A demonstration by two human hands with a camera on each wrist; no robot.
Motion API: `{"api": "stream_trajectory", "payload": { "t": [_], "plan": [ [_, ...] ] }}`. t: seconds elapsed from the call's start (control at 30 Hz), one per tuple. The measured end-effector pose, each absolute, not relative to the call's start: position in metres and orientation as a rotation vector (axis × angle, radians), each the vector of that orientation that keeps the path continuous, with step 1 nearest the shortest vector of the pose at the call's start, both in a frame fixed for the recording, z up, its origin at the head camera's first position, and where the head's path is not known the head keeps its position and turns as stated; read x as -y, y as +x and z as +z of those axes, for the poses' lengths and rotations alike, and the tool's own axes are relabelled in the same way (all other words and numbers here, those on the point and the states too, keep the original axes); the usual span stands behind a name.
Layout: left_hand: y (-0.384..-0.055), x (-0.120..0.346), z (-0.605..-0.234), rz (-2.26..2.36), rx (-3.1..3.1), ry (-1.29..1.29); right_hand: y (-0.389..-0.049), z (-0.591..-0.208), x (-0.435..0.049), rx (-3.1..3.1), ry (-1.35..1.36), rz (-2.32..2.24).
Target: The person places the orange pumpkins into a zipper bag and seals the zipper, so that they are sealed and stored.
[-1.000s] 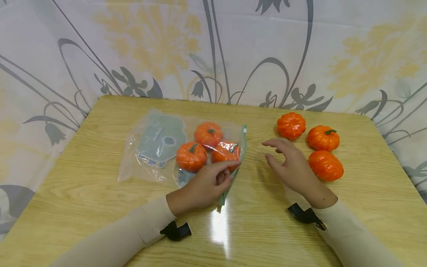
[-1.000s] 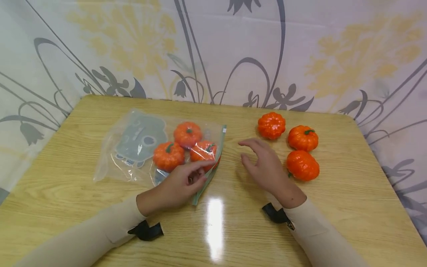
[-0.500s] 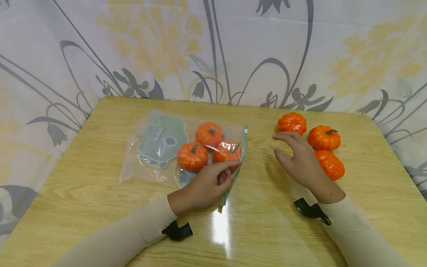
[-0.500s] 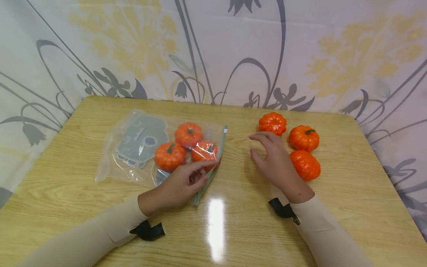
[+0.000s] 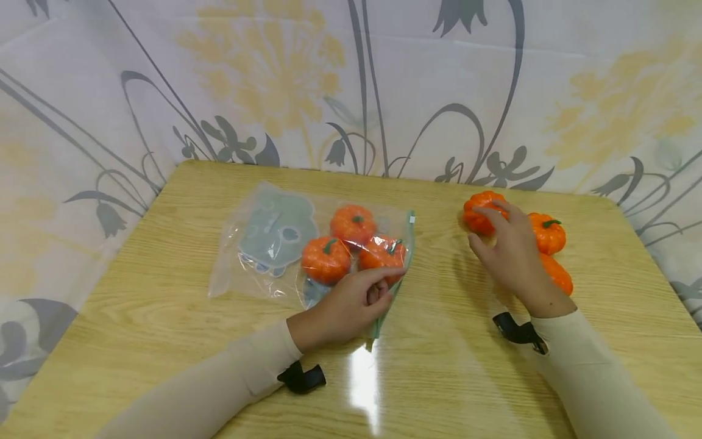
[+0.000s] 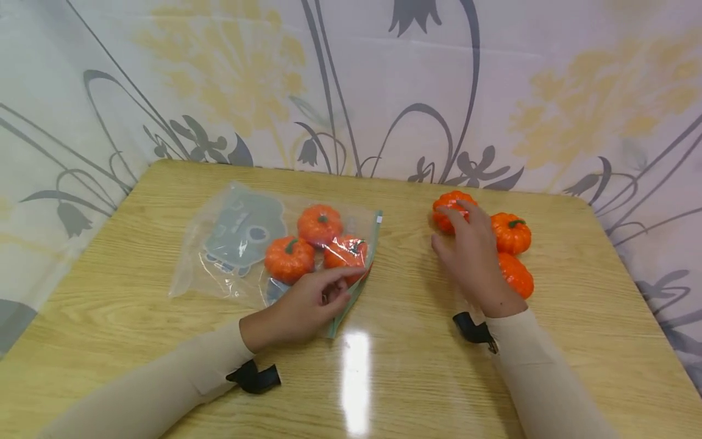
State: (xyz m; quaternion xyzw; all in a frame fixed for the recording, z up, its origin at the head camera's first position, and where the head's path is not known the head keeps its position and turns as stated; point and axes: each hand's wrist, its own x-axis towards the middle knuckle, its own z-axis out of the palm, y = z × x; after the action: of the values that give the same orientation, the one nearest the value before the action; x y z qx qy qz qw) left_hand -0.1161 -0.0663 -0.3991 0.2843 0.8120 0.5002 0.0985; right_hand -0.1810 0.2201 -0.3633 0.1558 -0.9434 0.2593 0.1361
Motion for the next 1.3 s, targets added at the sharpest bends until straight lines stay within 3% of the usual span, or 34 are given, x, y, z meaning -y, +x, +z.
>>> {"api": "stream_trajectory", "payload": {
  "t": [0.53, 1.3],
  "plan": [
    [-0.117, 0.067, -0.401, 1.487, -2.376, 0.833, -0.222, -0.353, -0.233, 3.159, 0.357, 0.338],
    [-0.118, 0.067, -0.402, 1.465, -2.378, 0.852, -0.245, -0.347, -0.245, 3.354, 0.209, 0.410]
  ]
}}
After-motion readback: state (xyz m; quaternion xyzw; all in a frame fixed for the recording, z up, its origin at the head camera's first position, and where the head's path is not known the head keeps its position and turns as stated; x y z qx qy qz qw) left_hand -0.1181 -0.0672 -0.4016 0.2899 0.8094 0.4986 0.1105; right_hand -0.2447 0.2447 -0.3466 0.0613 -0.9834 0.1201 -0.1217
